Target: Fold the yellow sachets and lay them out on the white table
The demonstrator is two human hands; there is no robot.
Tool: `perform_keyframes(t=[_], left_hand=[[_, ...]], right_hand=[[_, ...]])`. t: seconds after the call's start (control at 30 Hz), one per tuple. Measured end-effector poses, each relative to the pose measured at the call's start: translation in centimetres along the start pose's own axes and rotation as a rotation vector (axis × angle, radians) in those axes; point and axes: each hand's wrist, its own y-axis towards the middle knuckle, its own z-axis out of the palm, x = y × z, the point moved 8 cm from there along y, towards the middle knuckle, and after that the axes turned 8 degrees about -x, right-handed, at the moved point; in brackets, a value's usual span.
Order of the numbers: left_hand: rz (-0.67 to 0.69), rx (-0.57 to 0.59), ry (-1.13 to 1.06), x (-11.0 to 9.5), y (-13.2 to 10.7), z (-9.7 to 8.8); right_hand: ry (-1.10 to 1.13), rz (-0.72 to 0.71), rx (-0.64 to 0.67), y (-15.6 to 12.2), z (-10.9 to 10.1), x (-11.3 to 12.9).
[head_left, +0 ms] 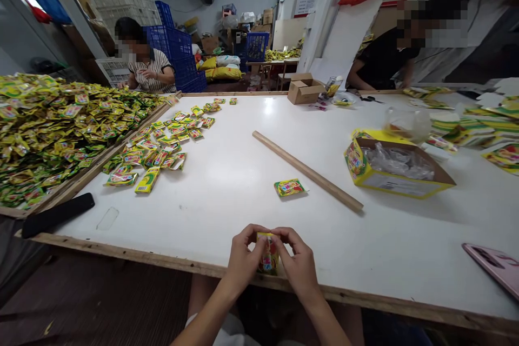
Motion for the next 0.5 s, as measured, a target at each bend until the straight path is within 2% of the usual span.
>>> perform_keyframes(t=[0.3,0.5], left_hand=[[-0.092,-0.007,-0.104,0.8,0.5,0.0],[-0.08,-0.009,-0.097,0.8,0.2,-0.1]], right_hand=[[0.023,0.126,0.073,0.8,0.3,-0.8],[-0.005,0.108,0.16,1.3,0.5,-1.0]])
